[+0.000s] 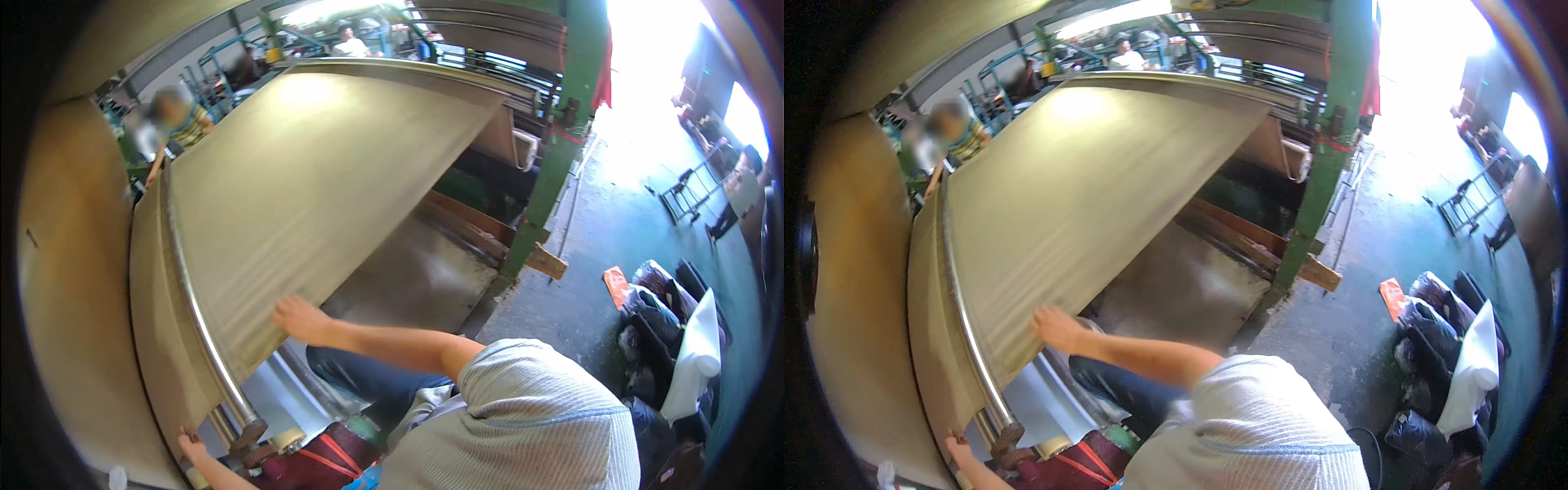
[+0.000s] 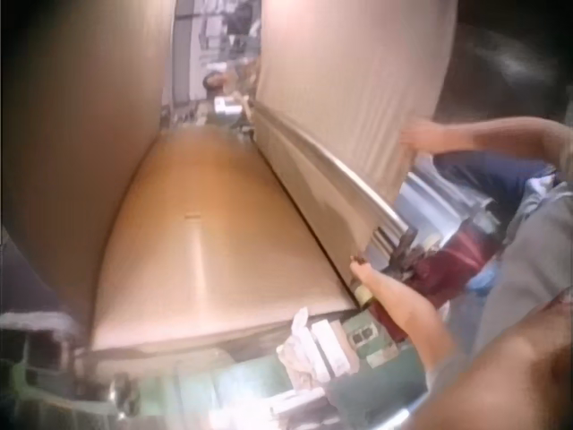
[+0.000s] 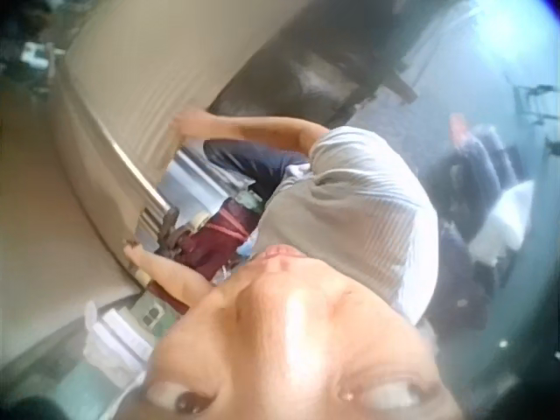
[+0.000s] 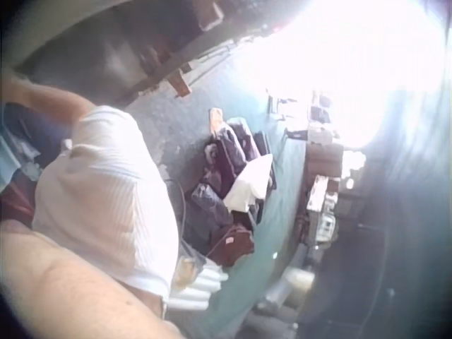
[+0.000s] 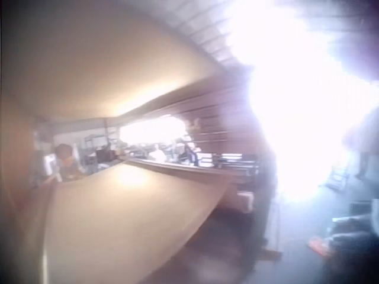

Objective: The person feeds a large sheet of beige fabric into a roller machine, smoothing and aligning it with both hands as it passes through the rollers. A coworker assists on the opposite side of the machine. The fabric is guided continuously without visible cutting or folding.

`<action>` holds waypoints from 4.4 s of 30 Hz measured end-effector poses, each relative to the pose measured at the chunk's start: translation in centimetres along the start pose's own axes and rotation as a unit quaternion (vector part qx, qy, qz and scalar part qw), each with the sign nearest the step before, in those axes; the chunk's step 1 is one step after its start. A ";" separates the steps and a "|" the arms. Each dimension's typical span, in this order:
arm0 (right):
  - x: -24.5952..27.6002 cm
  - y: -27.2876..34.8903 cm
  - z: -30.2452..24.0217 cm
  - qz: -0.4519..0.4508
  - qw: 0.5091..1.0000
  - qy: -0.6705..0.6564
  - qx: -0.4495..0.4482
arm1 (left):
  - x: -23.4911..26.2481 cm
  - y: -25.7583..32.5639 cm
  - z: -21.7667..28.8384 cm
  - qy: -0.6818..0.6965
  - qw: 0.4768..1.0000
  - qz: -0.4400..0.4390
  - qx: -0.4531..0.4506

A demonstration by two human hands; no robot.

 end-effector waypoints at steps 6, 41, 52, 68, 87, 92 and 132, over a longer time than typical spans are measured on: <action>7.6 3.7 15.8 0.028 0.951 0.164 -0.262 | -4.6 0.3 -0.3 -0.077 0.984 -0.159 -0.031; -2.3 0.5 -5.5 -0.108 0.994 0.022 0.002 | -2.9 1.8 -0.6 0.058 0.995 -0.082 0.016; -4.2 -1.8 -10.3 -0.071 0.994 -0.058 0.057 | -3.5 4.2 0.0 -0.048 0.997 0.044 0.034; 4.7 3.4 12.0 -0.130 0.980 0.099 -0.109 | -4.0 7.7 0.2 -0.067 0.985 0.156 0.018; -2.9 1.9 -0.3 -0.209 0.977 -0.002 -0.028 | -6.4 7.4 -1.8 -0.005 0.998 0.007 0.065; -2.7 -0.4 -4.5 -0.173 0.985 -0.015 0.002 | -3.6 8.4 0.2 -0.012 0.995 0.097 0.025; -1.0 4.6 3.9 -0.148 0.987 0.048 -0.047 | -7.6 11.8 -0.4 -0.002 1.000 -0.004 0.031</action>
Point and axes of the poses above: each hand's wrist, its own y-axis away from the middle knuckle, its own x-axis out of the back of the hand, z = x × y, the point moved 7 cm from there along -y, towards the middle knuckle, and after that the axes turned 5 degrees about x, right-handed, at the moved point
